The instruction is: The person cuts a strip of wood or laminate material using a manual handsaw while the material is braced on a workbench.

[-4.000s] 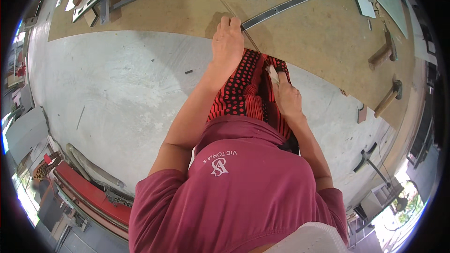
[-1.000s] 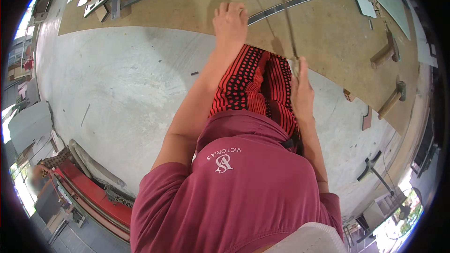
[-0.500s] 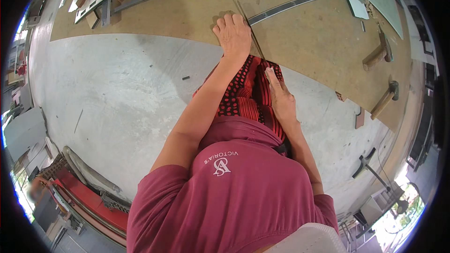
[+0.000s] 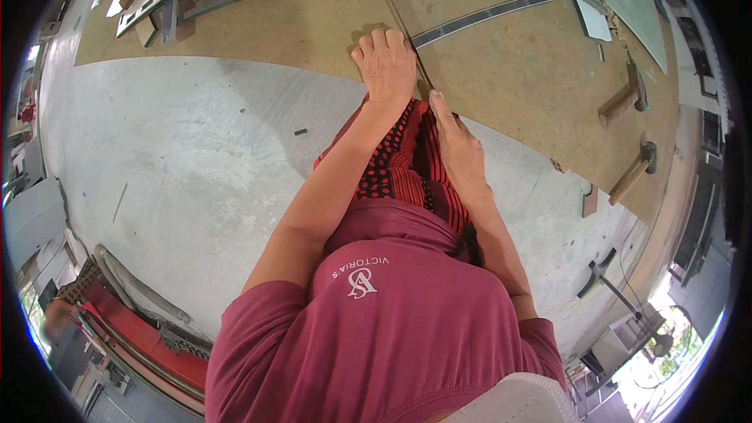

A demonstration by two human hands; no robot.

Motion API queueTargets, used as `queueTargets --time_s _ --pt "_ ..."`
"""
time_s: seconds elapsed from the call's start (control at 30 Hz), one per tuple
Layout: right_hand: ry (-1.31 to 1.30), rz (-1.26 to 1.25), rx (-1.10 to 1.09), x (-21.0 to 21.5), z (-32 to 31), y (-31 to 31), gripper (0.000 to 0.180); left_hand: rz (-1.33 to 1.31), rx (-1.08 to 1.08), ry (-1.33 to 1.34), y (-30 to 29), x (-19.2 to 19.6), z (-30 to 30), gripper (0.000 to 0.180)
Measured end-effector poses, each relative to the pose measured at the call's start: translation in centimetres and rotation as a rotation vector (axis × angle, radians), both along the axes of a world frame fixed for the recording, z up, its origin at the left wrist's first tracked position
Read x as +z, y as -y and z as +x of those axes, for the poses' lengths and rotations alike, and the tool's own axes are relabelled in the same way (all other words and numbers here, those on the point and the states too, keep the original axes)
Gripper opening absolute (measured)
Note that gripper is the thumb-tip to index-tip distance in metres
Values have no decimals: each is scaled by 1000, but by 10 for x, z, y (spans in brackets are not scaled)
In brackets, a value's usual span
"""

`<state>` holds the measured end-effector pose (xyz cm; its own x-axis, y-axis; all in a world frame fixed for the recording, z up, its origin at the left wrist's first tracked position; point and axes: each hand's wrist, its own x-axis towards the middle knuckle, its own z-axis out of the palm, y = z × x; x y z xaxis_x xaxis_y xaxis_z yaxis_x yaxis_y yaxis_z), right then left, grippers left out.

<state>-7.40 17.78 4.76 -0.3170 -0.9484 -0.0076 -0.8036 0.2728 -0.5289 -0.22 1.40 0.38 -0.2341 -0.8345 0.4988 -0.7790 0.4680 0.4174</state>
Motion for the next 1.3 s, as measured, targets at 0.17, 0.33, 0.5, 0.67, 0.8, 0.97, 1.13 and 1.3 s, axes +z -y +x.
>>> queueTargets --time_s 0.17,0.33,0.5,0.67,0.8,0.97,1.13,1.3 --pt "21 38 -14 -12 0 -34 54 16 10 1 0 1 2 16" --pt "47 -28 -7 -8 2 -67 53 -11 13 0 4 0 3 16" --pt "-41 10 -10 -1 -2 -9 54 10 13 15 2 1 2 16" --pt "-85 -116 25 0 -4 17 54 37 1 -3 0 1 0 16" --pt "-61 15 -27 -3 -2 -32 53 29 16 11 1 1 2 16" --pt "-59 28 -62 -4 1 -73 51 7 4 16 3 2 3 15" --pt "-89 -15 -8 3 -2 -8 54 30 6 33 1 2 2 15" --pt "-115 -50 17 2 -5 22 56 17 -16 10 0 3 0 15"
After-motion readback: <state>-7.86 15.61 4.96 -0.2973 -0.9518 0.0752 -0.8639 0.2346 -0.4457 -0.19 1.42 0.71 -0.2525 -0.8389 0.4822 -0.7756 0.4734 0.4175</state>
